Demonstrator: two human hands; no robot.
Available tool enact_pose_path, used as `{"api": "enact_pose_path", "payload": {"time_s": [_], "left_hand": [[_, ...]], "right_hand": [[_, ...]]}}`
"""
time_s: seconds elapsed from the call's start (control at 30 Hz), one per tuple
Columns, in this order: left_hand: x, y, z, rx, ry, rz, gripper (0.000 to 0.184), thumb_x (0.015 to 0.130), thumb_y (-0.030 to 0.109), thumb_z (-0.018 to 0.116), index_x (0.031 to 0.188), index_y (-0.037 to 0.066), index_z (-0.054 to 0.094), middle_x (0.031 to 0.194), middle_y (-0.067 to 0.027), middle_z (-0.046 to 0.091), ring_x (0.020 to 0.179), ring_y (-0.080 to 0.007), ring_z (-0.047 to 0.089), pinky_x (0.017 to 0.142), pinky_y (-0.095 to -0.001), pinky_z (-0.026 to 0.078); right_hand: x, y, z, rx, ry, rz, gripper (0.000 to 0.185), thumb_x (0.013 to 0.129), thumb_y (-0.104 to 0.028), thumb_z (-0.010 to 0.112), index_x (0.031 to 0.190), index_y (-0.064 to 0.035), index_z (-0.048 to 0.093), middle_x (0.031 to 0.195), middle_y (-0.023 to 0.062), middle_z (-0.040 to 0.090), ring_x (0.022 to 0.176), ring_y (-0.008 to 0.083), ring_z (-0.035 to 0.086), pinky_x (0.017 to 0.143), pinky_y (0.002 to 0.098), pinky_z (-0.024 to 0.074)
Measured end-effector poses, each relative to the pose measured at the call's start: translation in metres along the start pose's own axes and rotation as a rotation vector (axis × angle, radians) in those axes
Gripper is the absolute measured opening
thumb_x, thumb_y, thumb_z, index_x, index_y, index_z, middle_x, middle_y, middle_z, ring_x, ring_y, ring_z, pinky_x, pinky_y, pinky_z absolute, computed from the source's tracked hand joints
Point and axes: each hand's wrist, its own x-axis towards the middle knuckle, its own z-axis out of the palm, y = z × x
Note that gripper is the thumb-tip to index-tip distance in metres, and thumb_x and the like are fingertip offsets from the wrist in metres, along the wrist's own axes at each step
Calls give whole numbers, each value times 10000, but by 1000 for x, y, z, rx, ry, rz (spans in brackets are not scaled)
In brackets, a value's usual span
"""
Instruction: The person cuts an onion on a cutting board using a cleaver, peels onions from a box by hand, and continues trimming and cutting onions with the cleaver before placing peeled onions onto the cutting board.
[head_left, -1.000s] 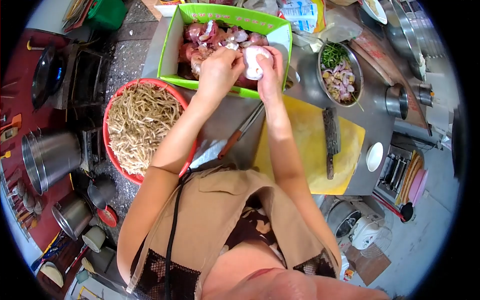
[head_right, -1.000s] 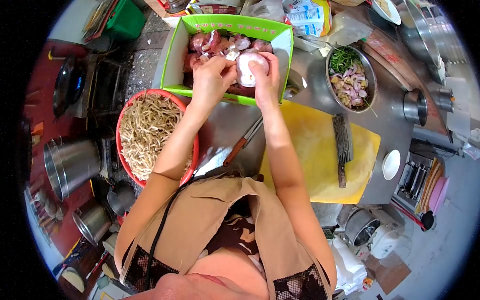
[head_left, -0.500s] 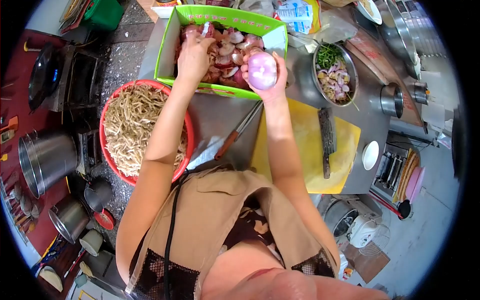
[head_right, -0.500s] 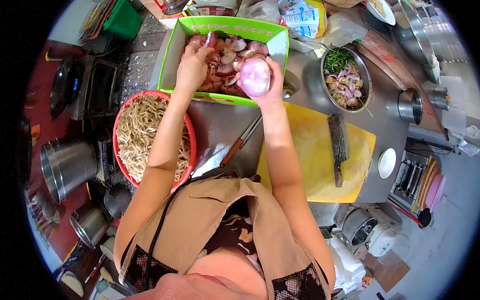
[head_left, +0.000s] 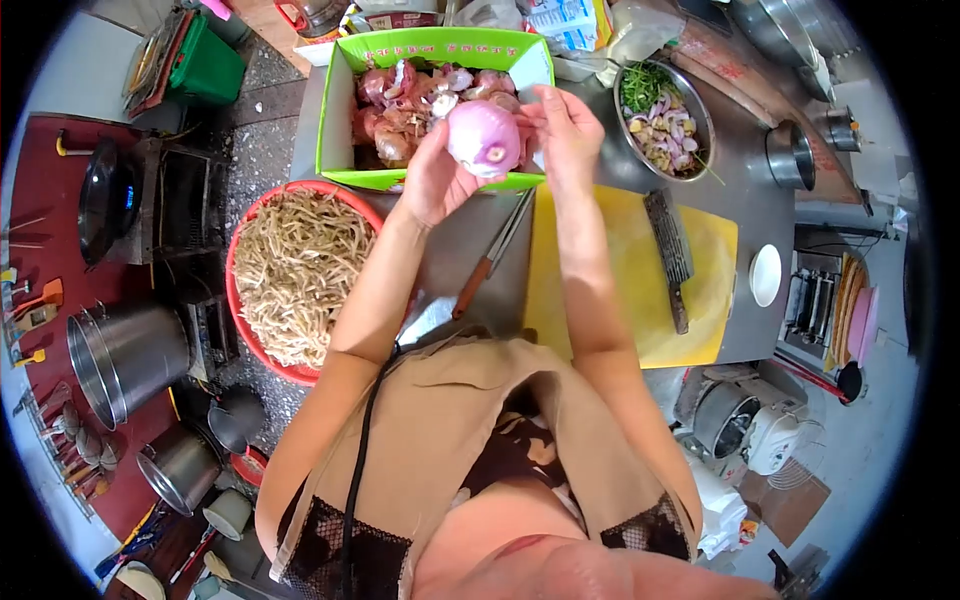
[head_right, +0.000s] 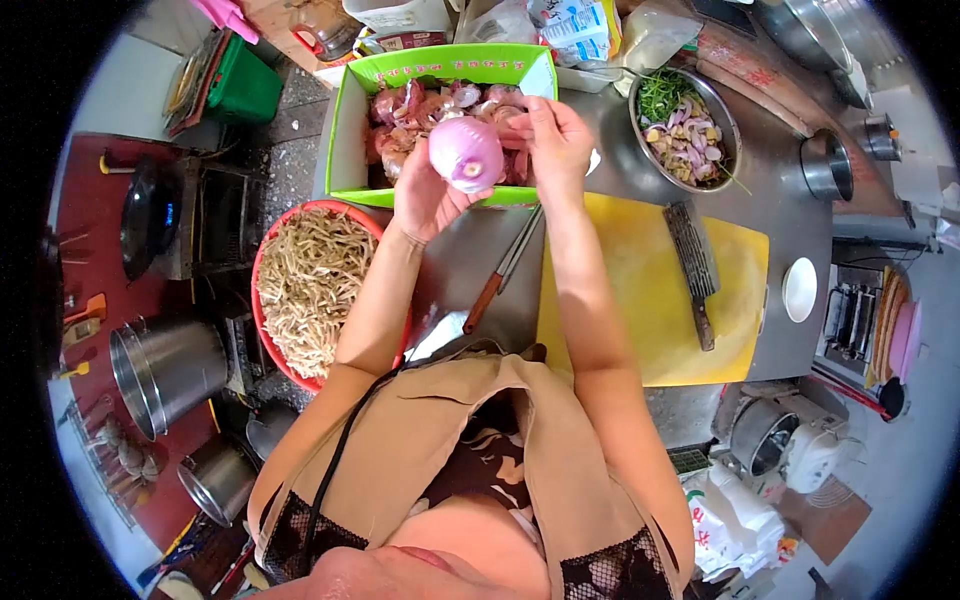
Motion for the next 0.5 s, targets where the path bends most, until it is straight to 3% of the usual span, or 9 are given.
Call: {"api": "enact_pose_path", "payload": {"time_s": [0.1,0.2,0.27,0.33,0.37,0.4,0.43,0.47,0.5], "left_hand": [[-10,7,10,-149,-41,5,731,847,556,553,1359,48,433,1287,-199,545,1104,-347,600,855,-459,564],[-12,8,14,-320,-200,-80,728,843,558,560,1343,40,449,1254,-203,568,1061,-356,623,828,-461,573],[-16,3,24,-377,-263,-121,708,882,586,501,1327,36,466,1240,-195,581,1030,-339,642,813,-433,581],[-17,-13,30,-175,-63,-133,664,952,580,392,1332,37,446,1223,-164,596,1031,-264,651,807,-386,591],[-18,-25,33,89,-83,-152,625,990,554,327,1333,43,434,1204,-129,607,1012,-230,658,800,-359,592],[-27,-36,52,289,84,-213,573,1001,513,347,1319,51,460,1180,-112,618,917,-216,678,751,-319,593],[-29,-53,51,526,42,-256,511,996,466,402,1263,47,518,1108,-122,650,860,-214,683,715,-316,580],[-31,-68,45,765,0,-296,450,990,419,456,1206,43,576,1035,-132,681,803,-212,688,679,-313,568],[-32,-74,42,763,2,-287,450,990,419,456,1206,43,576,1035,-132,681,803,-212,688,679,-313,568]], "right_hand": [[-26,-16,-1,-185,69,-96,205,938,-181,621,983,15,660,728,61,656,594,102,601,541,233,488],[-60,-27,-1,-307,40,-262,182,950,-165,598,958,5,661,677,8,609,589,73,565,546,211,457],[-80,-28,-8,-368,36,-322,179,909,-140,646,991,19,649,726,19,617,647,79,583,597,219,475],[-97,-39,-14,-691,-67,-610,551,711,-204,828,1150,17,578,949,96,632,882,164,619,784,307,509],[-109,-41,-20,-760,-44,-536,589,701,-228,835,1166,16,569,979,109,632,913,182,619,806,323,509],[-116,-39,-30,-826,-22,-459,628,691,-253,843,1183,15,559,1010,122,633,945,201,618,828,340,508],[-118,-27,-52,-812,53,-296,584,727,-251,819,1172,27,563,1022,125,647,929,211,629,822,330,513],[-116,-14,-87,-626,69,-73,498,779,-239,780,1150,25,578,1029,121,658,905,195,640,804,308,519],[-116,-11,-113,-397,70,109,411,819,-231,744,1103,28,601,1006,107,665,881,172,647,787,296,525]]}}
